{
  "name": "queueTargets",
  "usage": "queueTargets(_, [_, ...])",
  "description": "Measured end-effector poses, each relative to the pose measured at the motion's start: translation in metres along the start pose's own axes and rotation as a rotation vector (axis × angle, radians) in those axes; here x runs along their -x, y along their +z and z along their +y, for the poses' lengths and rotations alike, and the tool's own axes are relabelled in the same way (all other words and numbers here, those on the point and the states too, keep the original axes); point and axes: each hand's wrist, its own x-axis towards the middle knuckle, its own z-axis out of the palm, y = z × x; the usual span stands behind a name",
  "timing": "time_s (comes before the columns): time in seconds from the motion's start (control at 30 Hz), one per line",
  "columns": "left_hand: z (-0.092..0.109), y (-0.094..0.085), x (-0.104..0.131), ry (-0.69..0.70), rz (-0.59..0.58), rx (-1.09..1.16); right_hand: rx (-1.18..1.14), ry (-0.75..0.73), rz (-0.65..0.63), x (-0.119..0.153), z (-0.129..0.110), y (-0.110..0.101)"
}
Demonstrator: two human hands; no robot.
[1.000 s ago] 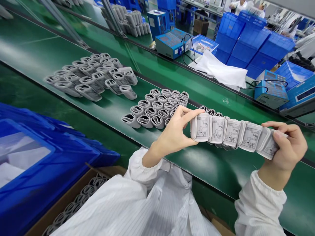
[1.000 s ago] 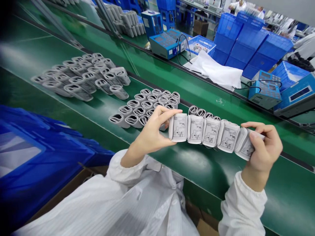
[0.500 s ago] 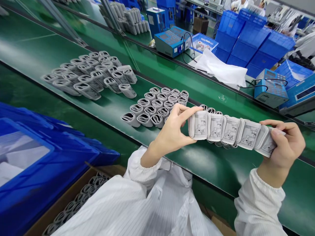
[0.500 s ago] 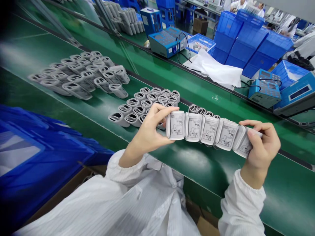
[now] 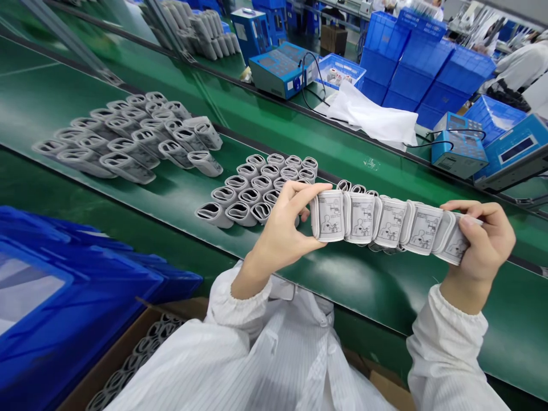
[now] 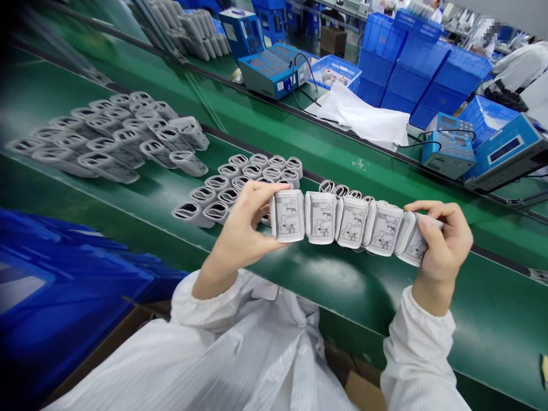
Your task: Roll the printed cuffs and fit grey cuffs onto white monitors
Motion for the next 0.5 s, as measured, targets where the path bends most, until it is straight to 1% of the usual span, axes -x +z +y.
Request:
queueTargets(0.33, [-0.0042, -0.0005, -0.0012, 0.007, 0.005, -0.016, 0.009, -0.006, -0.051, 0.0029, -0.0032, 0.0009])
queueTargets(0.5, [-0.0068, -0.0018, -0.0006, 0.012, 0.015, -0.029, 0.099, 0.002, -0.094, 0.005, -0.002, -0.0026])
